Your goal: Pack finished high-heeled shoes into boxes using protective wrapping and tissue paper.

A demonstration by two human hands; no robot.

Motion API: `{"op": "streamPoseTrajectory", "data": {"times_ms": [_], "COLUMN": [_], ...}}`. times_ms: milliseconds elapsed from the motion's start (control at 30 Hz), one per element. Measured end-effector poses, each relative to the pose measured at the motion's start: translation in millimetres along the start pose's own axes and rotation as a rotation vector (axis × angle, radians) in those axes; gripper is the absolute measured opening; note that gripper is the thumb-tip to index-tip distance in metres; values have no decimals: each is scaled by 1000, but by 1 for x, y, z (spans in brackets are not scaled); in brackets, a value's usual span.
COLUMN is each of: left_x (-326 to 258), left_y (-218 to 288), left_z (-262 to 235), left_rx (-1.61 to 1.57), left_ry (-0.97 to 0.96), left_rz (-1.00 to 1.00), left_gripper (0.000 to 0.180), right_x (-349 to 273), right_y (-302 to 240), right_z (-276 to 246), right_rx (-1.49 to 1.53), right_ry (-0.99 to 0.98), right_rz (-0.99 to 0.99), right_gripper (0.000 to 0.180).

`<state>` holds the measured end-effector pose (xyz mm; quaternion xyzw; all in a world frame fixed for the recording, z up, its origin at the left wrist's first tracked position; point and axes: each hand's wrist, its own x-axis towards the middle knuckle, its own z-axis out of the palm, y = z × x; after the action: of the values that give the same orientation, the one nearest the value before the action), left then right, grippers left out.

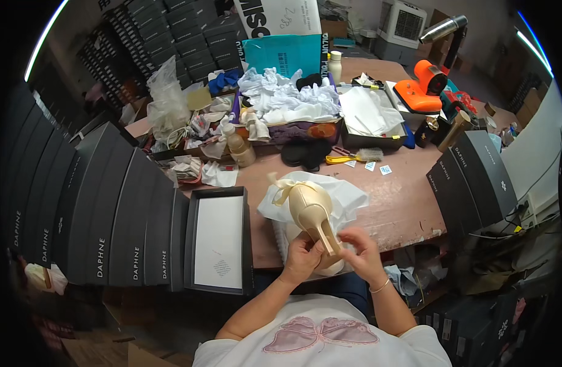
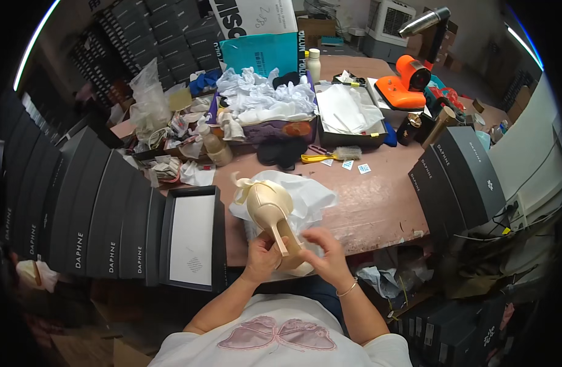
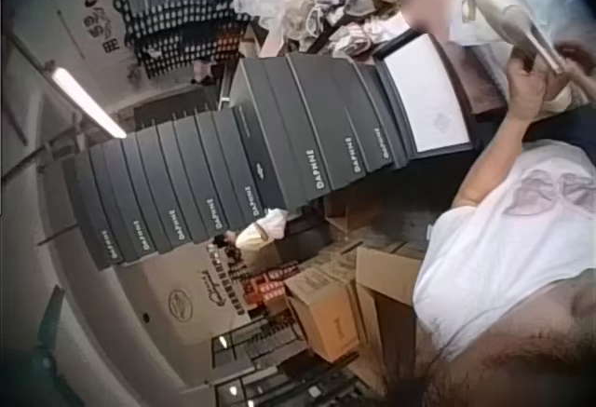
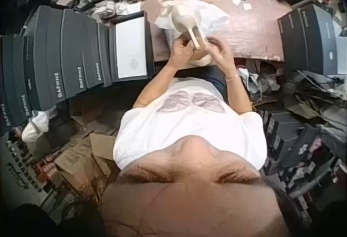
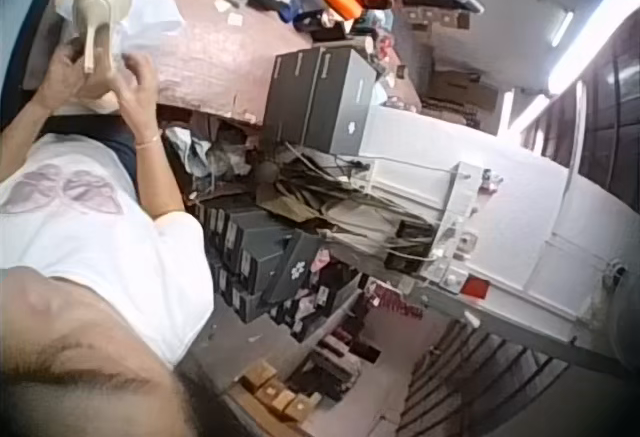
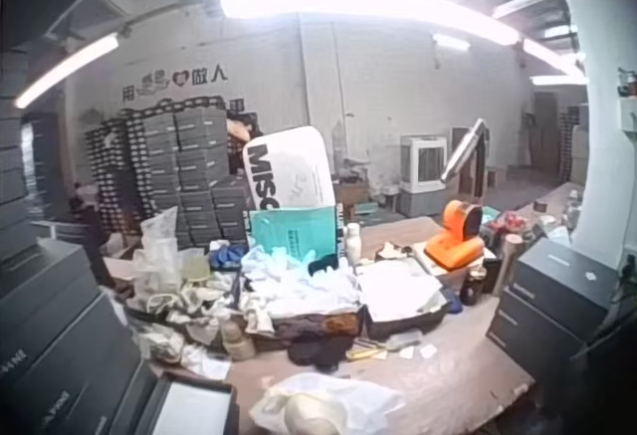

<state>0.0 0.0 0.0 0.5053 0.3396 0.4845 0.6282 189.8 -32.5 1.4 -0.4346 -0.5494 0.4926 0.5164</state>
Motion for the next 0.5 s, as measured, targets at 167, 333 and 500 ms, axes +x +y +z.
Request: {"op": "streamPoseTrajectory", "data": {"times_ms": [167, 333, 500], "left_x": [-4, -4, -2], "left_y": [55, 39, 49], "left_z": [-15, -10, -34], "left_rx": [610, 1013, 795], "left_ry": [-239, -428, -61], "left_rz": [86, 361, 388], "left_gripper": [29, 32, 27], "right_x": [33, 35, -9], "right_y": [-79, -76, -35], "right_z": [-12, -17, -28], "right_rx": [148, 146, 560], "right_ry": [74, -320, -30], "right_rz": [-108, 334, 455], "right_gripper": [73, 61, 44]}}
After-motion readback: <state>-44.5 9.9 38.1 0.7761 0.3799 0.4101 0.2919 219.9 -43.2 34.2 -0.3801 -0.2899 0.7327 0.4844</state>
